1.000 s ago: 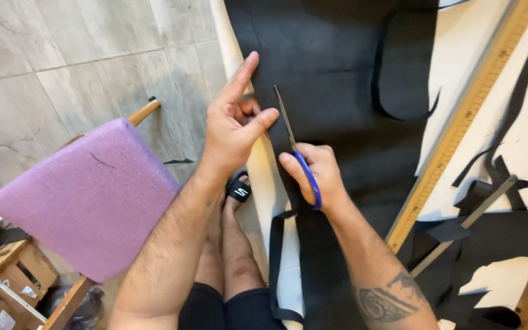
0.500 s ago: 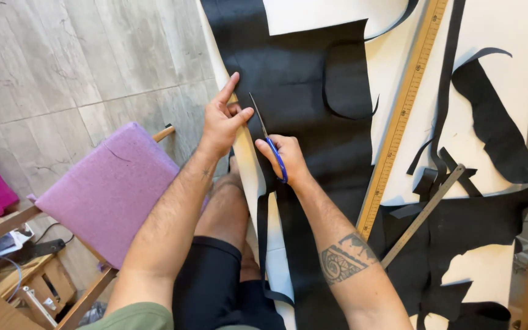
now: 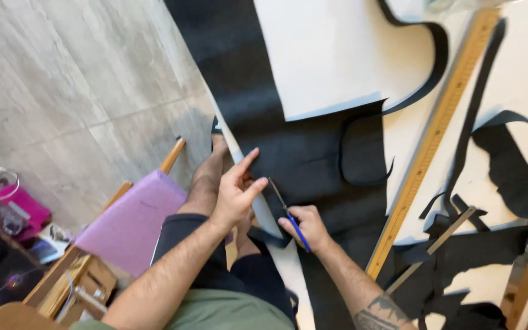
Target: Cutting a long strip of black leather using scissors on a workshop table
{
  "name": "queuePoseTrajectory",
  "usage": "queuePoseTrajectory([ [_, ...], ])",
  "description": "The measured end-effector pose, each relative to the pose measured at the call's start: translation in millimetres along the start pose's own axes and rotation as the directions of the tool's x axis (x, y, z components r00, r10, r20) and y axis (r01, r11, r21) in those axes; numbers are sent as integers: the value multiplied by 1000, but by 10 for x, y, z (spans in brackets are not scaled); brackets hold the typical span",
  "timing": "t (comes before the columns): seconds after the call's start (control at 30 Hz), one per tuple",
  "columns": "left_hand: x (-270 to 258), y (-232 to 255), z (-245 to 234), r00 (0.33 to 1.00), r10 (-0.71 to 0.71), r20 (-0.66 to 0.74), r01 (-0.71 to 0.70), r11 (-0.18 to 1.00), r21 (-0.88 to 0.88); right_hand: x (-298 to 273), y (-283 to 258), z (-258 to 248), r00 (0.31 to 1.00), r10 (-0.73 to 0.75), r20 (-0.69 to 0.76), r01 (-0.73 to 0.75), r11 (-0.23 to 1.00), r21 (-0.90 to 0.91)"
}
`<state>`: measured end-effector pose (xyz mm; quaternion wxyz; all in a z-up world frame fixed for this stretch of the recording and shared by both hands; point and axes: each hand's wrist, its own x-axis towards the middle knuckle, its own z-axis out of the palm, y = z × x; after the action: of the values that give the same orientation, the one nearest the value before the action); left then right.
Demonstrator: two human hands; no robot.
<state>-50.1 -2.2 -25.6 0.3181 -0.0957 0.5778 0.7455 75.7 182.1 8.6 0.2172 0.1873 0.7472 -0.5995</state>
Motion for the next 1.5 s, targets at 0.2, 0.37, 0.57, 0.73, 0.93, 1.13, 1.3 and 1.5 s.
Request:
queuePoseTrajectory([
  [0.2, 79, 228, -145, 991, -1, 132, -13, 994, 109, -69, 17, 23, 1000, 22, -13, -22, 1000, 10],
  [0.37, 198, 276, -150, 983, 46, 177, -70, 989, 130, 131, -432, -58, 1000, 4, 12, -5, 998, 56],
  [0.57, 231, 318, -150, 964, 26, 263, -32, 999, 21, 104, -509, -142, 998, 16, 54, -20, 996, 82],
  [0.73, 282, 477, -133, 944, -8, 329, -22, 996, 89, 214, -679, -242, 988, 16, 157, -28, 997, 76],
  [0.93, 254, 559, -114, 932, -73, 356, 23, 990, 142, 274, -778, -271, 972, 16, 234, -16, 1000, -3],
  [1.13, 237, 562, -118, 930, -88, 356, 58, 994, 95, 315, -808, -248, 975, -2, 221, 8, 1000, -28],
  [1.3, 258, 596, -126, 930, -99, 353, 56, 990, 131, 337, -833, -265, 975, 11, 220, 3, 998, -62],
  [1.5, 262, 599, -135, 927, -100, 361, 71, 993, 93, 301, -823, -216, 981, 22, 191, -4, 996, -90],
])
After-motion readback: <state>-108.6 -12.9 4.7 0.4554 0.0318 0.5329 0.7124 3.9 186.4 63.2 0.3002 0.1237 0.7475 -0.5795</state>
